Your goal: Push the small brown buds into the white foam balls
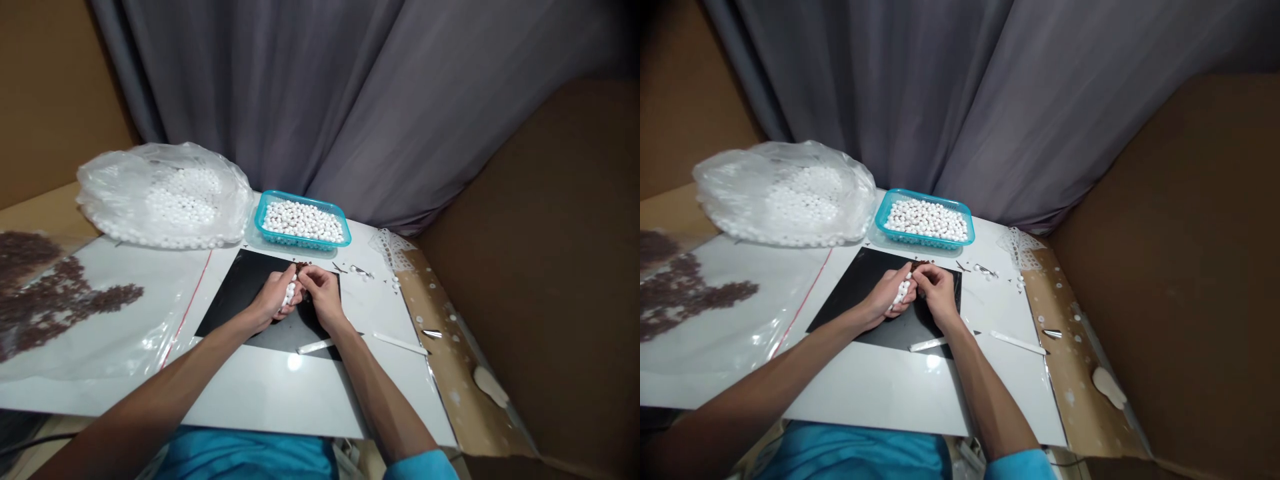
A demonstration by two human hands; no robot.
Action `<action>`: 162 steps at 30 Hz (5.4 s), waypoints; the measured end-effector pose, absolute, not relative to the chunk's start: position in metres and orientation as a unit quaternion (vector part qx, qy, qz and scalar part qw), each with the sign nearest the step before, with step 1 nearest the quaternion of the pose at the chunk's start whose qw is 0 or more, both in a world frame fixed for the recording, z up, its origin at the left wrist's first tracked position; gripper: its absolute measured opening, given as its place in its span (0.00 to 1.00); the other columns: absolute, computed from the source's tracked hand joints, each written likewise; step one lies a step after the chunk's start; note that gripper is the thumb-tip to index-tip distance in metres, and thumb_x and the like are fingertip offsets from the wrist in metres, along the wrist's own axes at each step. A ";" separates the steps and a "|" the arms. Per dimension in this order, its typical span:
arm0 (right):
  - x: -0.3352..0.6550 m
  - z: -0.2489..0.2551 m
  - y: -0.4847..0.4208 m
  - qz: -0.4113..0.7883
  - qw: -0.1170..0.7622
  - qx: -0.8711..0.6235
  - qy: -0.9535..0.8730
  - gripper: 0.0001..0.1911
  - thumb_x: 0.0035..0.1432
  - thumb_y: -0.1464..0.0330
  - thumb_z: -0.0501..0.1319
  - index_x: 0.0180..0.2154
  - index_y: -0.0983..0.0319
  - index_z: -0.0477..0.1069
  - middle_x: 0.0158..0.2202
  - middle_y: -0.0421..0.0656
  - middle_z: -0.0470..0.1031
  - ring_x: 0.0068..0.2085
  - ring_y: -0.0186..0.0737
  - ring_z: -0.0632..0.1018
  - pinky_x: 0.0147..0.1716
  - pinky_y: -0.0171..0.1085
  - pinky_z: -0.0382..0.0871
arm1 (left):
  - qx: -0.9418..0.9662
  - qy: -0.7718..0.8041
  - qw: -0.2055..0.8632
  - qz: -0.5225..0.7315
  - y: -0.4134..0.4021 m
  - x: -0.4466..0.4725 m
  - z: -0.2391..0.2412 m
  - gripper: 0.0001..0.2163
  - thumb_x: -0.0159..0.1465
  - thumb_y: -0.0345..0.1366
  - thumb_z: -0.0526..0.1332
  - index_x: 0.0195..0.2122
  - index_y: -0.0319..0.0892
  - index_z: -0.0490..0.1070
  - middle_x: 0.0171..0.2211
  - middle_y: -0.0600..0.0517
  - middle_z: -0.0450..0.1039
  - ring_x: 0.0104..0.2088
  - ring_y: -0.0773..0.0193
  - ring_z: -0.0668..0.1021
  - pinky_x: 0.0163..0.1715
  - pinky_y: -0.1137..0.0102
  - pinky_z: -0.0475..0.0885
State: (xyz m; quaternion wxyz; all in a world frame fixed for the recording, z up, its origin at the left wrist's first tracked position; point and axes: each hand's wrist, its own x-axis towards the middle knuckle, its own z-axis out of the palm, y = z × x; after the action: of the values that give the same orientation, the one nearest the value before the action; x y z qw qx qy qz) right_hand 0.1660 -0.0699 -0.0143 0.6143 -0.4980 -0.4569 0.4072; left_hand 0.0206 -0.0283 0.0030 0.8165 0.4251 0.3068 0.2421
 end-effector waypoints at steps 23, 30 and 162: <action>0.149 -0.011 -0.071 0.346 0.638 -0.521 -0.449 0.12 0.62 0.59 0.71 0.41 0.61 0.80 0.34 0.42 0.79 0.32 0.38 0.74 0.32 0.35 0.68 | 0.468 0.380 0.746 0.283 -0.026 0.022 0.001 0.30 0.67 0.65 0.54 0.25 0.42 0.65 0.18 0.53 0.64 0.11 0.73 0.61 0.11 0.77 0.45; 0.154 -0.009 -0.071 0.355 0.641 -0.512 -0.448 0.12 0.61 0.58 0.71 0.37 0.60 0.79 0.31 0.41 0.78 0.31 0.38 0.75 0.33 0.35 0.69 | 0.457 0.343 0.763 0.302 -0.028 0.022 0.005 0.30 0.65 0.67 0.57 0.26 0.42 0.64 0.19 0.56 0.62 0.12 0.74 0.60 0.11 0.78 0.44; 0.274 0.028 -0.004 -0.049 0.450 -0.662 -0.597 0.17 0.67 0.58 0.60 0.45 0.62 0.79 0.45 0.51 0.81 0.43 0.49 0.76 0.47 0.45 0.69 | 0.346 0.311 0.818 0.339 -0.003 0.006 0.003 0.26 0.62 0.63 0.66 0.32 0.44 0.63 0.22 0.60 0.59 0.15 0.76 0.58 0.14 0.79 0.41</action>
State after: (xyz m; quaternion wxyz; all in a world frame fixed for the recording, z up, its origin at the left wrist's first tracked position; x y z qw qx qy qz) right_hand 0.2738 -0.0039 0.0278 0.4499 -0.6622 -0.5973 -0.0490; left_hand 0.0056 -0.0032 0.0029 0.8177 0.3461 0.3106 0.3392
